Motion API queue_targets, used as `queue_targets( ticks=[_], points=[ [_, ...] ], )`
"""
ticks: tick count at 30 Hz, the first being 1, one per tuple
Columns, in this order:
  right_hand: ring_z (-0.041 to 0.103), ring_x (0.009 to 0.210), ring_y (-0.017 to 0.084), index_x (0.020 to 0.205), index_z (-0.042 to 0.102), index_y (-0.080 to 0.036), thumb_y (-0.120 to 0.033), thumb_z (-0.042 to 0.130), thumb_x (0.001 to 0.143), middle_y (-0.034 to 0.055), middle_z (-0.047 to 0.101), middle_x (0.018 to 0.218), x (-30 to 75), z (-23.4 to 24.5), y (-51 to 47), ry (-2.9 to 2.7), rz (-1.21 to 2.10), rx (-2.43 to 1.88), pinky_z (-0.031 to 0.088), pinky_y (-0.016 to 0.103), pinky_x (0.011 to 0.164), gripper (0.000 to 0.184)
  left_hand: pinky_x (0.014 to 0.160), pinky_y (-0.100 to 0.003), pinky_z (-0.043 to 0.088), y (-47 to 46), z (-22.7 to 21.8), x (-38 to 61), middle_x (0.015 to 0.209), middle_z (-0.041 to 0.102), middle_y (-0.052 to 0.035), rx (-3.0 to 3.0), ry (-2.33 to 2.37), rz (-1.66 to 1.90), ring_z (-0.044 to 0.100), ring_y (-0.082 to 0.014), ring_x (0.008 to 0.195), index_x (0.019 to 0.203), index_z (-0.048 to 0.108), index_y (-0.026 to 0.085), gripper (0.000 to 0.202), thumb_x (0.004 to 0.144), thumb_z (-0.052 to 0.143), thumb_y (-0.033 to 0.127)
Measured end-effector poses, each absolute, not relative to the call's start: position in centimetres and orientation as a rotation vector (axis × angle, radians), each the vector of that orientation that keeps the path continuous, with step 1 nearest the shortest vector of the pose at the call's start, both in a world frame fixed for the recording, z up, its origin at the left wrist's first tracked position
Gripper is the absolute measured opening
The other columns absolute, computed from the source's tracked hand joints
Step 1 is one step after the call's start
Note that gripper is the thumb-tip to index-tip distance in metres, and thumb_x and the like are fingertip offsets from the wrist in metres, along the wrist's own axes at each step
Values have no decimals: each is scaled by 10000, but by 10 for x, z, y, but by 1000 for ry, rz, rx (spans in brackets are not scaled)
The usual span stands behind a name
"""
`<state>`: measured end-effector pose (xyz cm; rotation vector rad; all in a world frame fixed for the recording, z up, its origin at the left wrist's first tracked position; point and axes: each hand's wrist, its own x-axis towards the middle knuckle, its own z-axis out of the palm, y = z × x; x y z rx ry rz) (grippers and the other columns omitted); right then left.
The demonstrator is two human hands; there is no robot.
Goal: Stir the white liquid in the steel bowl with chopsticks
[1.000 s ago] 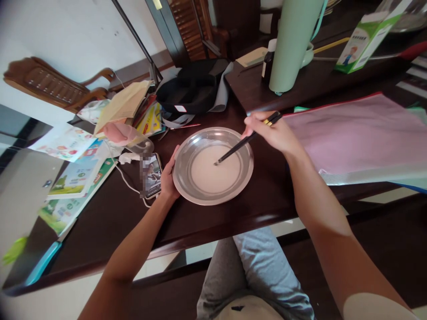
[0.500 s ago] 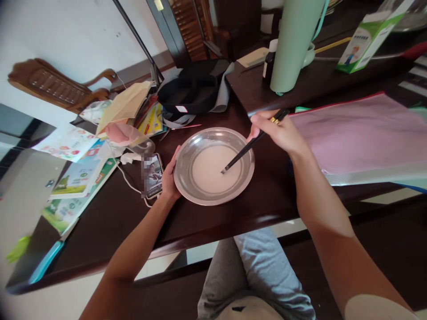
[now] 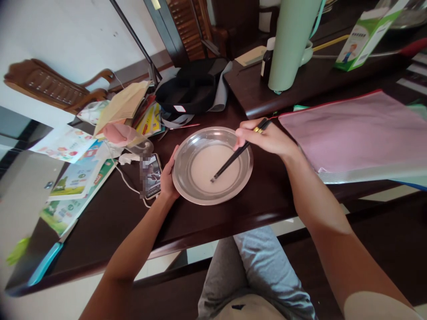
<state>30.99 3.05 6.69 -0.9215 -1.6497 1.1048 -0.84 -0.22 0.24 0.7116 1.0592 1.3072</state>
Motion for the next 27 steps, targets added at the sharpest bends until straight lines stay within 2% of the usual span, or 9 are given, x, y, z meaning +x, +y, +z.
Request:
queue_targets(
  ticks=[4, 9, 15, 21, 24, 27],
  points=[
    [764, 744, 237, 653, 765, -288, -741, 828, 870, 29, 782, 713, 310, 67, 33, -1627, 1010, -938, 588, 385, 753, 506, 1378, -482, 361, -2, 2, -8, 1688, 614, 10, 717, 1057, 1302, 465, -336, 1647, 1595, 634, 369, 607, 997, 700, 457],
    [716, 599, 215, 572, 717, -275, -730, 811, 894, 11, 721, 610, 316, 69, 31, -1556, 1021, -929, 566, 388, 682, 565, 1369, -490, 375, -3, 4, -7, 1718, 579, -8, 702, 1077, 1300, 462, -342, 1647, 1611, 618, 339, 626, 998, 696, 439],
    [755, 740, 234, 653, 762, -288, -786, 812, 851, 28, 774, 697, 308, 67, 32, -1669, 1016, -928, 590, 380, 735, 538, 1366, -487, 386, -3, 3, -7, 1689, 613, -2, 720, 1066, 1307, 473, -343, 1641, 1600, 629, 356, 622, 990, 703, 450],
    [716, 604, 209, 574, 708, -272, -736, 814, 887, 21, 710, 619, 316, 70, 31, -1546, 1006, -943, 569, 396, 712, 570, 1379, -490, 356, -2, 2, -7, 1715, 583, -10, 710, 1075, 1319, 454, -347, 1651, 1581, 648, 342, 614, 980, 711, 449],
    [756, 700, 231, 620, 747, -279, -791, 811, 848, 26, 759, 665, 309, 70, 30, -1674, 1077, -929, 586, 384, 726, 565, 1375, -496, 361, -2, 2, -7, 1697, 605, -9, 719, 1073, 1319, 444, -349, 1658, 1580, 647, 360, 619, 973, 721, 456],
    [764, 751, 237, 650, 759, -289, -795, 807, 849, 28, 777, 703, 309, 69, 32, -1658, 1011, -949, 599, 385, 760, 546, 1368, -495, 375, -2, 2, -7, 1699, 602, -5, 711, 1068, 1314, 463, -347, 1647, 1576, 652, 361, 605, 980, 709, 448]
  ],
)
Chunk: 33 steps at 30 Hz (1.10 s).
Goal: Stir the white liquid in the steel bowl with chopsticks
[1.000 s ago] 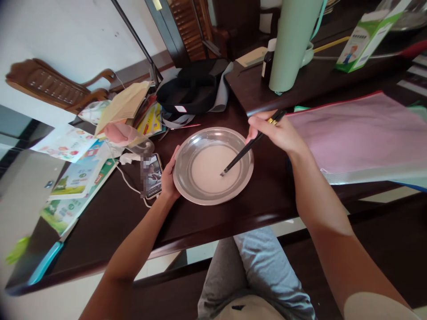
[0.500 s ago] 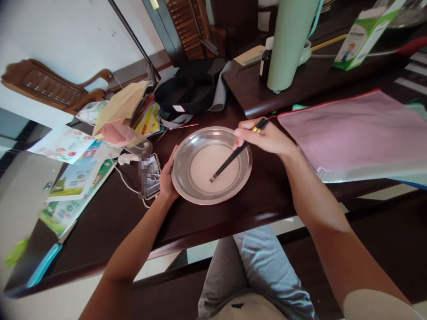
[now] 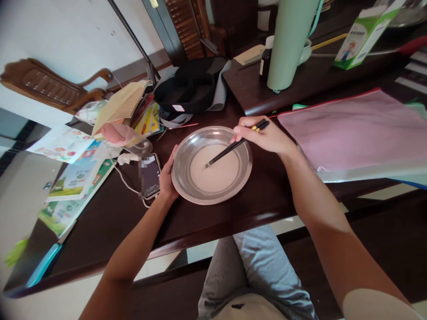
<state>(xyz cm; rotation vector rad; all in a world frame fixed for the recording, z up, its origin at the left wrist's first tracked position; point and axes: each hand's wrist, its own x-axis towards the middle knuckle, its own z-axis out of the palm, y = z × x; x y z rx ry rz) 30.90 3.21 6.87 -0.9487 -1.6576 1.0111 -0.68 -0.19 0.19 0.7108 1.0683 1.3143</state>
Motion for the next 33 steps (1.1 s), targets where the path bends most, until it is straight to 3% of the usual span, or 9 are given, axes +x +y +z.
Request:
queue_targets(
  ticks=[7, 14, 18, 22, 26, 29, 33],
  points=[
    [756, 681, 248, 592, 733, -284, -743, 804, 888, 25, 743, 641, 314, 69, 31, -1604, 1051, -943, 588, 400, 706, 552, 1390, -471, 332, -2, 2, -8, 1700, 601, 11, 700, 1083, 1320, 366, -322, 1699, 1574, 651, 352, 612, 971, 715, 431],
    [767, 694, 239, 612, 746, -287, -767, 827, 852, 24, 757, 664, 313, 69, 34, -1557, 942, -962, 609, 404, 739, 543, 1373, -483, 364, -2, 2, -8, 1715, 584, -7, 718, 1072, 1314, 469, -341, 1644, 1601, 623, 366, 653, 964, 729, 467],
    [743, 620, 238, 570, 706, -279, -739, 814, 884, 19, 727, 607, 316, 70, 32, -1533, 993, -946, 588, 412, 692, 567, 1370, -474, 368, -2, 3, -7, 1724, 572, 4, 686, 1077, 1323, 460, -329, 1650, 1611, 616, 353, 615, 1004, 671, 430],
    [775, 720, 236, 625, 757, -284, -793, 815, 841, 27, 780, 682, 308, 70, 31, -1674, 1062, -925, 595, 385, 729, 556, 1373, -454, 362, -2, 4, -7, 1712, 584, 20, 655, 1079, 1320, 444, -305, 1661, 1612, 616, 345, 580, 1034, 624, 395],
    [764, 720, 231, 631, 746, -287, -742, 816, 883, 27, 767, 685, 314, 68, 34, -1556, 949, -973, 589, 398, 777, 524, 1382, -457, 341, -2, 3, -7, 1718, 578, 12, 678, 1070, 1323, 406, -315, 1681, 1573, 653, 350, 569, 1008, 675, 418],
    [732, 641, 227, 582, 709, -284, -721, 797, 914, 18, 719, 615, 318, 68, 33, -1521, 977, -945, 573, 405, 732, 555, 1386, -469, 333, -2, 3, -7, 1736, 557, 12, 686, 1072, 1324, 397, -334, 1684, 1553, 670, 351, 579, 980, 717, 417],
    [753, 699, 228, 623, 754, -283, -776, 818, 853, 24, 764, 672, 310, 67, 32, -1674, 1065, -913, 572, 381, 708, 548, 1378, -467, 359, -2, 3, -7, 1698, 603, 5, 688, 1067, 1316, 432, -335, 1666, 1571, 661, 341, 574, 1004, 690, 423]
  ],
)
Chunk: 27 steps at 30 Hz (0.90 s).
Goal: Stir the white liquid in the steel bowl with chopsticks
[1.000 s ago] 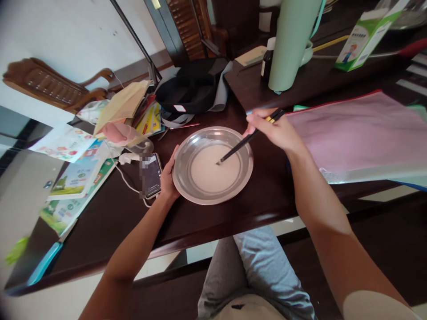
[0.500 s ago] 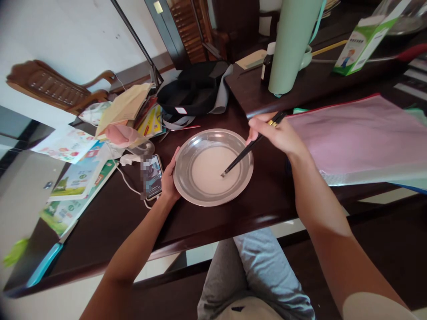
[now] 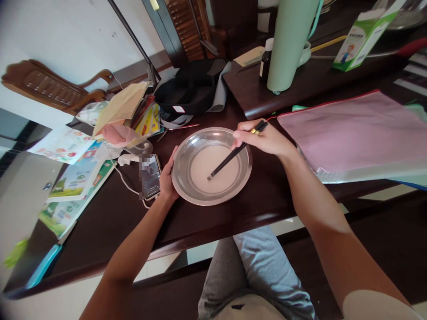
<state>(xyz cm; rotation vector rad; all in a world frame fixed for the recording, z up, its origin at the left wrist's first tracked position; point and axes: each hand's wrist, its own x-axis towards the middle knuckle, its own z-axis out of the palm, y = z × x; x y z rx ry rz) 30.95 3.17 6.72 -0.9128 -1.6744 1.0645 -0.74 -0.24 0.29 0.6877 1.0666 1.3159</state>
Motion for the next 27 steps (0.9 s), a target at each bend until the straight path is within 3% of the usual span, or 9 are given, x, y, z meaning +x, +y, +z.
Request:
queue_targets(
  ticks=[3, 9, 14, 21, 27],
  points=[
    [763, 745, 230, 660, 767, -278, -770, 826, 852, 29, 779, 712, 311, 66, 34, -1639, 997, -932, 583, 382, 754, 531, 1369, -477, 380, -2, 2, -8, 1677, 625, 13, 687, 1046, 1302, 479, -329, 1638, 1617, 615, 357, 604, 1019, 669, 422],
    [706, 596, 201, 596, 720, -254, -670, 812, 930, 26, 720, 615, 319, 65, 34, -1541, 1020, -883, 547, 374, 683, 542, 1364, -491, 383, -1, 0, -8, 1702, 599, -22, 689, 1059, 1316, 486, -357, 1630, 1606, 629, 330, 635, 988, 726, 438],
    [770, 741, 229, 666, 770, -267, -736, 813, 889, 37, 788, 717, 311, 65, 34, -1713, 1041, -871, 577, 369, 742, 521, 1351, -490, 408, -1, -1, -8, 1676, 627, -12, 701, 1053, 1312, 505, -354, 1618, 1602, 633, 348, 617, 997, 700, 451],
    [722, 614, 206, 598, 715, -251, -696, 803, 926, 27, 718, 625, 319, 64, 35, -1558, 1002, -891, 541, 374, 685, 560, 1366, -494, 380, -1, 0, -9, 1702, 598, -3, 708, 1076, 1305, 469, -340, 1643, 1620, 611, 345, 625, 1007, 685, 441],
    [769, 738, 220, 665, 770, -263, -733, 836, 869, 32, 774, 709, 311, 66, 34, -1650, 1001, -906, 582, 365, 747, 516, 1362, -513, 390, -1, 0, -8, 1699, 603, -33, 723, 1057, 1306, 488, -369, 1629, 1591, 643, 320, 622, 988, 713, 457]
  ],
)
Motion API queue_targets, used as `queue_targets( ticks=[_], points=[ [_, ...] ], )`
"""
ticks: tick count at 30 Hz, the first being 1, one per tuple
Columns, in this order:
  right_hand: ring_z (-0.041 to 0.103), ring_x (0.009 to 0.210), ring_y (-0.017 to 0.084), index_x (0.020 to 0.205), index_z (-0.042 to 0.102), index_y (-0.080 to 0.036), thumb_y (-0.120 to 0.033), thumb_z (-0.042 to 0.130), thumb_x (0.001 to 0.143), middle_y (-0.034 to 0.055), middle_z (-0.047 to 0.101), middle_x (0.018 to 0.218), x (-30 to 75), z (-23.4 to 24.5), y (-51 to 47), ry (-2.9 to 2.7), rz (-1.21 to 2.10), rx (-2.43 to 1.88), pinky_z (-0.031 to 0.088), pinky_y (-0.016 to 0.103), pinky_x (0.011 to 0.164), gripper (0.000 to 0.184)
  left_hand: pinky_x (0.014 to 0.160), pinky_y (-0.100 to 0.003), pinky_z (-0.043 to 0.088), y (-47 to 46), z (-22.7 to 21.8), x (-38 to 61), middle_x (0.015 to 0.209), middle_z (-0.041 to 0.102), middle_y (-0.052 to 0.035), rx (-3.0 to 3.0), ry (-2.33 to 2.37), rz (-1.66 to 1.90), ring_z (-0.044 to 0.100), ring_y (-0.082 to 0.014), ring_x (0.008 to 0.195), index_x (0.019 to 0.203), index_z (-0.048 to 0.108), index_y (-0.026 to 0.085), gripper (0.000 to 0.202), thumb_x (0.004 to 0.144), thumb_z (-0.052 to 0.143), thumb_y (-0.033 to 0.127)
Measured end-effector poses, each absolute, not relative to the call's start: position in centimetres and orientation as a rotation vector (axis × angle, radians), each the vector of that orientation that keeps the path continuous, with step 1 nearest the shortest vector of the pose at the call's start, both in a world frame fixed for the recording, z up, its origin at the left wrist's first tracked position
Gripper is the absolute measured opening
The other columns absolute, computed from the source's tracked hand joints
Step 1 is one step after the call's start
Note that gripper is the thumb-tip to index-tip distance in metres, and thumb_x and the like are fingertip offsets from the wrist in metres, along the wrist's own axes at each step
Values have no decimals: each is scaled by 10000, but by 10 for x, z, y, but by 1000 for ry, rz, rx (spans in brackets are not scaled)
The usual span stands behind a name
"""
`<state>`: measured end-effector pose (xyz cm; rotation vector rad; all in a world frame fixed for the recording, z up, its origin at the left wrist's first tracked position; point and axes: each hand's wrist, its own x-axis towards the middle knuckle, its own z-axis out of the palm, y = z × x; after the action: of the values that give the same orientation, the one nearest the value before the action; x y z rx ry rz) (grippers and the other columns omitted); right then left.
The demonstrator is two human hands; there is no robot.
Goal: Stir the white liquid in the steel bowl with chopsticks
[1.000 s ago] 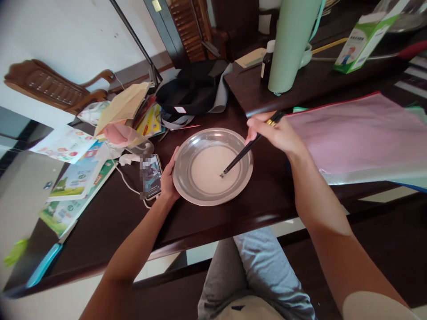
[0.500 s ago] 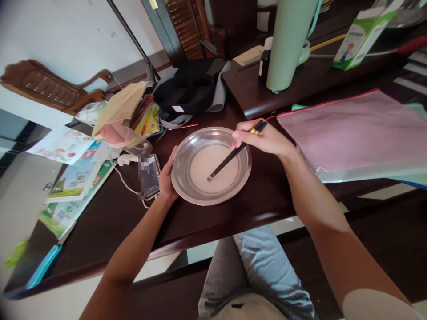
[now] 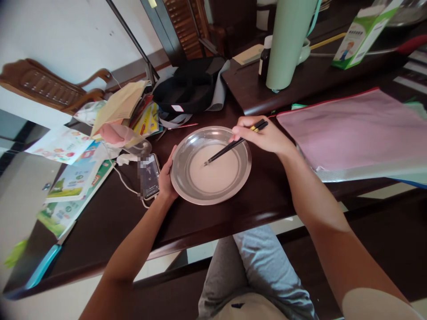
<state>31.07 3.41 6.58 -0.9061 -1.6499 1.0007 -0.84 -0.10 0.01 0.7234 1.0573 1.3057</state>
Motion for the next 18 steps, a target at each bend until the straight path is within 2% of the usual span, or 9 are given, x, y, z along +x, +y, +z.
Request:
queue_targets(
  ticks=[5, 8, 11, 14, 18],
  points=[
    [703, 616, 195, 592, 706, -248, -712, 819, 902, 35, 724, 628, 320, 69, 33, -1546, 1004, -920, 561, 373, 702, 569, 1364, -504, 385, -1, -1, -9, 1723, 572, -3, 725, 1068, 1311, 456, -348, 1651, 1600, 631, 346, 613, 998, 688, 445],
    [743, 685, 216, 612, 728, -254, -730, 824, 878, 35, 761, 672, 313, 70, 31, -1653, 1094, -913, 570, 363, 699, 555, 1360, -511, 394, -1, 0, -9, 1708, 591, -4, 730, 1066, 1300, 462, -350, 1647, 1613, 615, 355, 624, 1002, 680, 458],
    [757, 746, 230, 639, 742, -272, -739, 831, 865, 27, 763, 693, 311, 68, 32, -1644, 1025, -944, 581, 373, 748, 527, 1357, -520, 396, -1, 0, -9, 1695, 607, -23, 741, 1059, 1293, 485, -366, 1631, 1617, 613, 348, 648, 988, 701, 475],
    [715, 678, 215, 611, 714, -263, -730, 820, 887, 35, 722, 655, 318, 66, 35, -1522, 929, -969, 564, 387, 750, 553, 1365, -524, 378, -1, 0, -10, 1707, 594, -25, 747, 1063, 1294, 473, -367, 1638, 1623, 604, 353, 671, 974, 719, 479],
    [685, 604, 203, 572, 687, -250, -759, 812, 871, 39, 710, 612, 317, 67, 33, -1554, 1049, -939, 555, 386, 698, 603, 1377, -510, 358, -1, 0, -9, 1729, 566, -6, 728, 1075, 1293, 443, -344, 1659, 1634, 590, 354, 654, 997, 693, 462]
  ],
)
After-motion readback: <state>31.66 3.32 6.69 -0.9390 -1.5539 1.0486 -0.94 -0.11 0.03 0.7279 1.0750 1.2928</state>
